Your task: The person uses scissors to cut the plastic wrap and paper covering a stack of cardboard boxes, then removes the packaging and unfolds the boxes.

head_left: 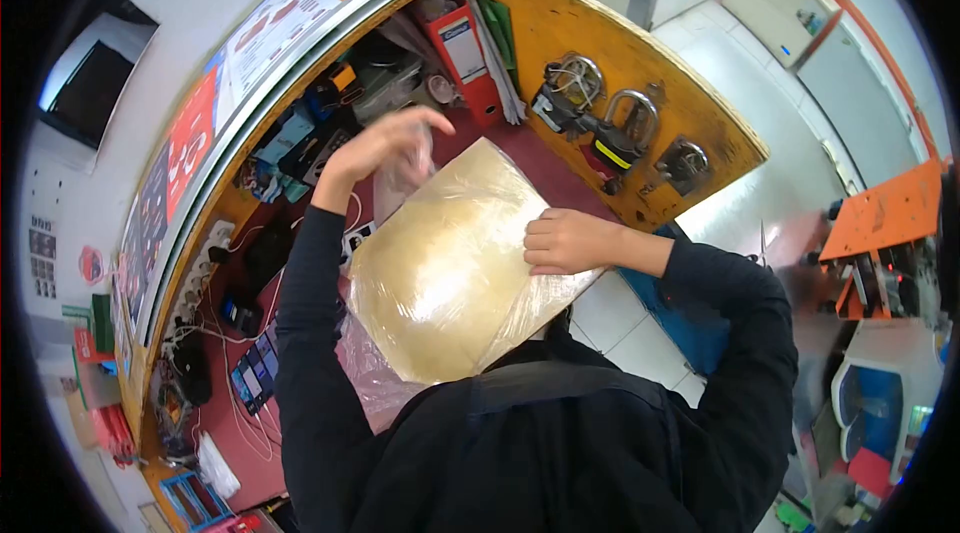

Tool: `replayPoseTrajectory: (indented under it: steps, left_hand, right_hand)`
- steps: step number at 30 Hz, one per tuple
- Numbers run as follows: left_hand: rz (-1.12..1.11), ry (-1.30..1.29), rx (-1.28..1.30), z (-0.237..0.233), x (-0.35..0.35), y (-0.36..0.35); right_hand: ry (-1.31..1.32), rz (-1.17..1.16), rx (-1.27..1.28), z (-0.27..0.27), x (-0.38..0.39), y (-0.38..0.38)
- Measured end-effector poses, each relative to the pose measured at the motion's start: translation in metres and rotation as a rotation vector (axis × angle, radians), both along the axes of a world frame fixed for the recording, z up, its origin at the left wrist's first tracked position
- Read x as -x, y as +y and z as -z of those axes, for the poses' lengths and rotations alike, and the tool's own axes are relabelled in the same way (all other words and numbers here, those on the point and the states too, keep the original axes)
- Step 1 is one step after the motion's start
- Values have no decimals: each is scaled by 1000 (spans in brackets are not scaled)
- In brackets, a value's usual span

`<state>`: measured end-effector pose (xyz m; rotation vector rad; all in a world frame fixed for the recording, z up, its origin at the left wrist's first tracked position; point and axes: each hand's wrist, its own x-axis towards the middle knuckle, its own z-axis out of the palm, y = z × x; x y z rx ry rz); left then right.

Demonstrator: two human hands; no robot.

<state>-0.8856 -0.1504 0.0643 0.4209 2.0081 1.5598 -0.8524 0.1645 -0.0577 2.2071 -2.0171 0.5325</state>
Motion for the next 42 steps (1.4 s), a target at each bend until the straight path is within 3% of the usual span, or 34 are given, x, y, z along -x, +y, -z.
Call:
replayPoseTrajectory:
  steps: [2, 3, 4, 5, 7, 9, 11, 14, 17, 19, 20, 21, 22, 23, 24, 25, 26, 28, 31, 34, 35, 37, 39, 40, 41, 42]
  left_hand:
    - [279, -67, 197, -5, -21, 9]
    - [483, 64, 273, -9, -29, 10]
    - [527, 88, 306, -27, -41, 24]
    - [515, 91, 311, -22, -48, 34]
    - [451, 621, 303, -1, -61, 60]
    - [162, 789, 711, 45, -74, 104]
    - [-101, 1044, 758, 105, -54, 120]
    - [-98, 1138, 756, 125, -28, 126]
    - [-129, 1086, 745, 126, 13, 115]
    - [-279, 1082, 844, 134, 44, 106]
    - [-319, 976, 952, 117, 65, 88]
    - [-487, 631, 805, 105, 88, 64]
    - [-541, 792, 829, 105, 106, 41]
    - [-588, 739, 1109, 87, 110, 32]
    - [-597, 785, 1102, 139, 139, -34]
    - [-631, 648, 1158, 161, 142, -70]
    - [-338, 706, 1350, 173, 147, -87]
    - [-541, 614, 1250, 189, 130, -67]
    - [-397, 682, 1283, 223, 103, -69]
    - [-501, 674, 1297, 235, 96, -112]
    - [-529, 620, 1229, 234, 90, -119]
    - [-564, 582, 1155, 253, 101, -148]
    - [-514, 45, 342, 317, 91, -202]
    - [-203, 70, 274, 290, 73, -180]
    - [-215, 64, 273, 260, 51, -157]
    - [-428, -132, 393, 227, 28, -134]
  right_hand:
    - [-16, -6, 1, -1, 3, 0]
    - [-24, 10, -3, -5, 4, 0]
    - [-22, -2, -1, -11, 6, -2]
    - [-39, 0, -76, -18, 8, -5]
    - [-57, -3, -144, -20, 10, -8]
    - [-70, -6, -111, -18, 12, -5]
    - [-78, -9, -117, -16, 12, -3]
    - [-120, 17, -77, -9, 11, 3]
    - [-139, 95, -33, -10, -8, 33]
    - [-171, 212, 64, -8, -33, 70]
    - [-171, 290, 43, -5, -49, 93]
    - [-237, 393, -30, 6, -66, 116]
    - [-358, 515, -1, 22, -79, 133]
    - [-367, 535, -6, 37, -90, 143]
    - [-458, 620, 3, 52, -101, 151]
    - [-550, 707, 19, 72, -112, 157]
    - [-631, 764, 56, 96, -123, 161]
    - [-644, 823, 77, 134, -132, 158]
    - [-740, 916, 83, 180, -158, 149]
    - [-1122, 1096, -213, 232, -187, 153]
    - [-1132, 1104, -206, 247, -192, 151]
    - [-1729, 962, -275, 273, -187, 151]
    - [-1726, 1074, -197, 265, -183, 152]
    - [-1797, 975, 145, 281, -188, 160]
    - [-1956, 1248, 243, 270, -186, 168]
    - [-1940, 1555, 327, 289, -191, 181]
